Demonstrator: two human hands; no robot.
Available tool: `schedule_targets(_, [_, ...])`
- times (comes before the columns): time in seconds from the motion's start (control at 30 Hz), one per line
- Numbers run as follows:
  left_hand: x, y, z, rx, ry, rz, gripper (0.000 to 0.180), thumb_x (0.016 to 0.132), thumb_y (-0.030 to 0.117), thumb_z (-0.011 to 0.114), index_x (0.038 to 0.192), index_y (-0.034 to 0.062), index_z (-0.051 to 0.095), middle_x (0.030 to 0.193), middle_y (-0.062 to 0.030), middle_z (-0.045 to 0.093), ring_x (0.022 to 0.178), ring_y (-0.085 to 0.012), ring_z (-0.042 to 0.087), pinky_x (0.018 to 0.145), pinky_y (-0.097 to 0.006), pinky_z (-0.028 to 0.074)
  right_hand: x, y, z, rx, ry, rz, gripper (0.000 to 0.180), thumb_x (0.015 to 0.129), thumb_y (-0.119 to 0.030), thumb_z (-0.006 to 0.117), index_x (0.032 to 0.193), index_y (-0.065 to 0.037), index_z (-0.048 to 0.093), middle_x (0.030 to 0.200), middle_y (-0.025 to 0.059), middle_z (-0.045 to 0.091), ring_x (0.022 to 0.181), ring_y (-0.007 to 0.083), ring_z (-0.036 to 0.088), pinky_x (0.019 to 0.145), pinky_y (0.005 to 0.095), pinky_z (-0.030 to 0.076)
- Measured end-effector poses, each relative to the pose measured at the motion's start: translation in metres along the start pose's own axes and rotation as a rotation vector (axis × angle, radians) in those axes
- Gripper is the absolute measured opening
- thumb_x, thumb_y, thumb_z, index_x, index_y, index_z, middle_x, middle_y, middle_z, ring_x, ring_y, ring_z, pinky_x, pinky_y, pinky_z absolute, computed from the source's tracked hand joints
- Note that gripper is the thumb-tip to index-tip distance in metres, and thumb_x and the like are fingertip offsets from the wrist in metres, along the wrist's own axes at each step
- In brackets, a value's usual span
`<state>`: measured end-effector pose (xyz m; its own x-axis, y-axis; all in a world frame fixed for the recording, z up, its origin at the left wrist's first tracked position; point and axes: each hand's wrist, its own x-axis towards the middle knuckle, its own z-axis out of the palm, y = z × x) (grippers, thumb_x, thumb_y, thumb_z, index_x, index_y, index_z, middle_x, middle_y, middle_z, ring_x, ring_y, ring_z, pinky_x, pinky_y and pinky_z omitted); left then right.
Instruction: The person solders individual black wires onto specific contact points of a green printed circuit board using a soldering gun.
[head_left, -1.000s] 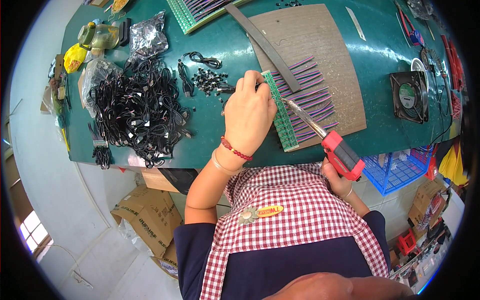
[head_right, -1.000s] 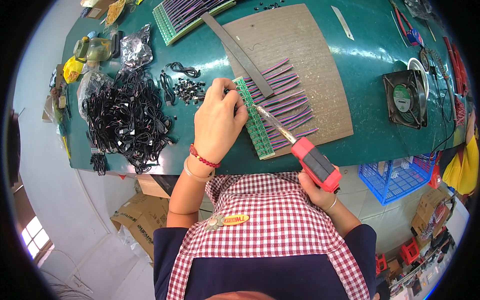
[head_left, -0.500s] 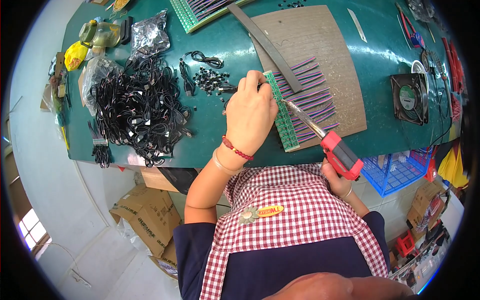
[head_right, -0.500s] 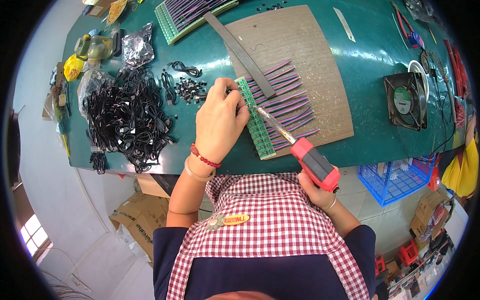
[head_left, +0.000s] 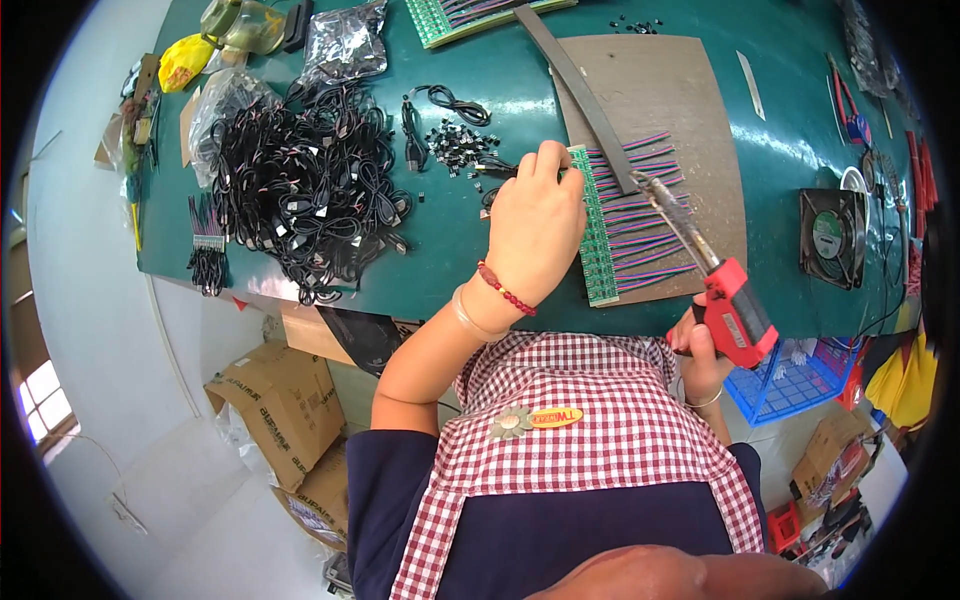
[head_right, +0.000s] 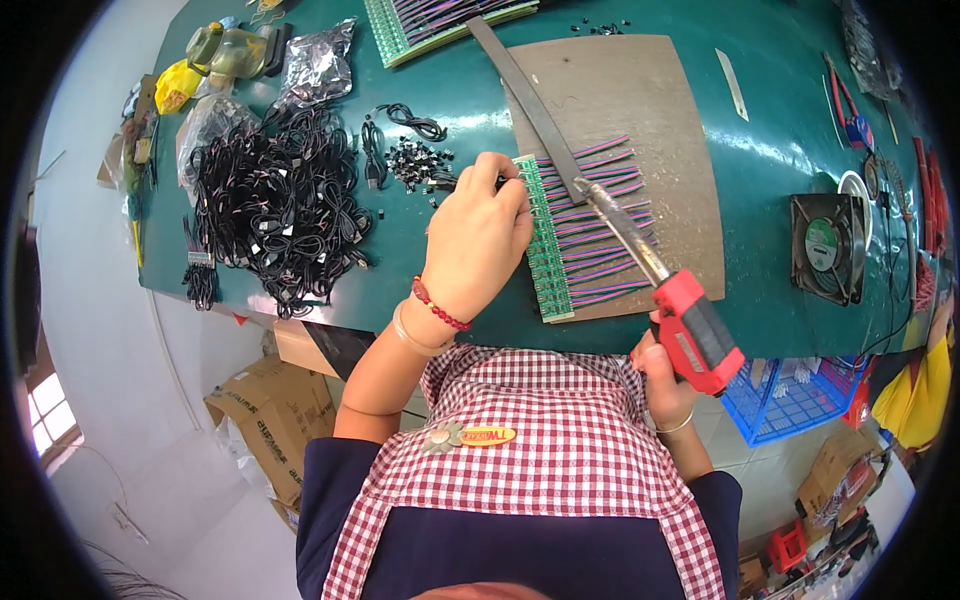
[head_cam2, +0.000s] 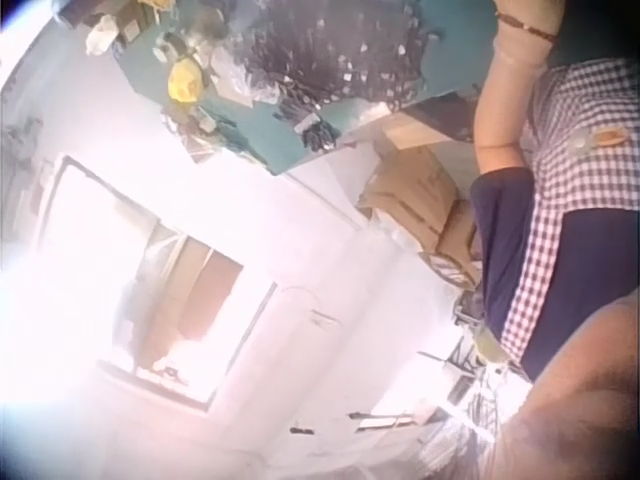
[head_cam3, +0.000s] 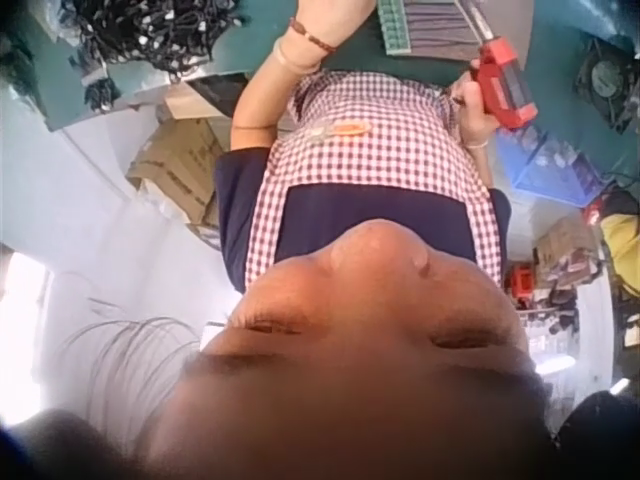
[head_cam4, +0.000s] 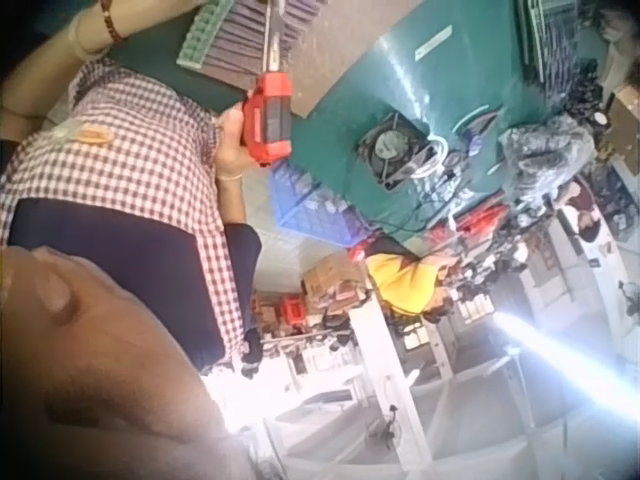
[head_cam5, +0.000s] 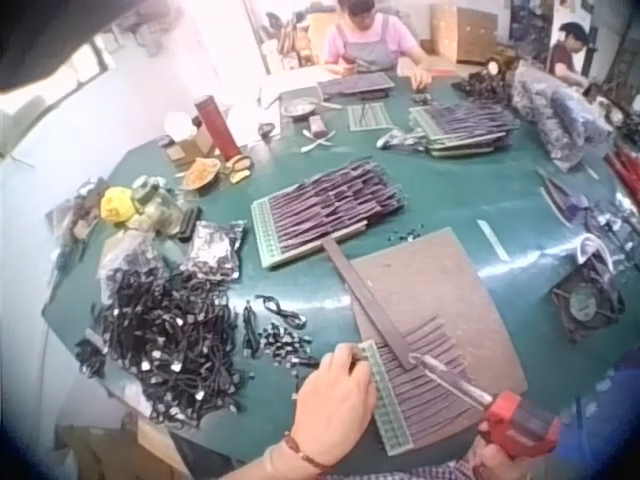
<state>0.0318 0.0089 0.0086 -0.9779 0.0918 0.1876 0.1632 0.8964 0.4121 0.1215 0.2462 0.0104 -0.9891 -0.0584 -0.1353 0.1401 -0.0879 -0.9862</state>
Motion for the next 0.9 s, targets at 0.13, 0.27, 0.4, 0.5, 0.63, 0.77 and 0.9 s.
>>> schedule_targets(0.13, [-0.005,0.001,-0.003,-0.037,-0.009,-0.014,0.011,0.071,0.004,0.066,0.079,0.0027,0.059,0.103,-0.0082,0.054,0.088,-0.0256,0.058,0.069,-0.036,0.051,0.011,-0.007,0.000,0.142,0.057,-0.033,0.033,0.090,-0.018,0.051,0.114,0.003,0.043,0.062,0.0038,0.043,0.051,0.0115,0.042,0.045,0.0248,0.038])
schedule_targets(0.27, [0.004,-0.021,-0.033,-0.143,0.085,-0.050,0.016,0.074,0.012,0.069,0.084,0.0021,0.061,0.101,-0.0123,0.058,0.089,-0.0307,0.059,0.072,-0.038,0.049,0.017,-0.020,0.002,0.206,0.090,-0.062,0.034,0.090,-0.017,0.054,0.113,0.005,0.044,0.060,0.0040,0.044,0.051,0.0107,0.042,0.046,0.0244,0.038])
schedule_targets(0.4, [0.026,-0.111,-0.040,0.342,0.261,-0.406,0.023,0.079,0.020,0.069,0.087,0.0020,0.058,0.092,-0.0145,0.060,0.086,-0.0326,0.060,0.072,-0.039,0.050,0.018,-0.022,0.001,0.225,0.074,-0.103,0.034,0.090,-0.018,0.053,0.113,0.006,0.044,0.059,0.0042,0.044,0.051,0.0109,0.042,0.045,0.0246,0.039])
schedule_targets(0.5, [0.026,-0.135,-0.029,0.460,0.116,-0.491,0.023,0.079,0.022,0.068,0.085,0.0021,0.057,0.089,-0.0140,0.061,0.085,-0.0322,0.060,0.070,-0.040,0.051,0.020,-0.023,0.000,0.190,0.027,-0.121,0.033,0.092,-0.019,0.049,0.115,0.003,0.042,0.061,0.0033,0.042,0.050,0.0108,0.040,0.042,0.0245,0.037])
schedule_targets(0.63, [0.022,-0.142,-0.037,0.305,0.093,-0.524,0.019,0.081,0.020,0.063,0.079,0.0017,0.059,0.082,-0.0139,0.062,0.086,-0.0329,0.059,0.069,-0.044,0.050,0.019,-0.030,0.006,0.234,0.054,-0.117,0.033,0.092,-0.019,0.049,0.116,0.003,0.042,0.061,0.0031,0.042,0.050,0.0107,0.039,0.043,0.0240,0.037])
schedule_targets(0.77, [0.014,-0.101,-0.066,-0.535,0.079,-0.410,0.013,0.088,0.009,0.053,0.080,-0.0003,0.057,0.081,-0.0102,0.063,0.070,-0.0184,0.060,0.066,-0.031,0.048,0.019,-0.040,0.007,0.273,0.061,-0.078,0.036,0.092,-0.017,0.051,0.121,0.003,0.042,0.065,0.0038,0.046,0.055,0.0117,0.044,0.049,0.0242,0.041])
schedule_targets(0.9, [-0.009,-0.037,-0.070,-1.371,-0.410,-0.275,0.010,0.095,0.009,0.047,0.098,-0.0007,0.048,0.085,-0.0081,0.061,0.067,-0.0092,0.055,0.060,-0.022,0.045,0.039,-0.065,0.037,0.237,0.013,0.059,0.041,0.089,-0.013,0.056,0.124,0.002,0.043,0.083,0.0103,0.058,0.069,0.0160,0.057,0.065,0.0280,0.049])
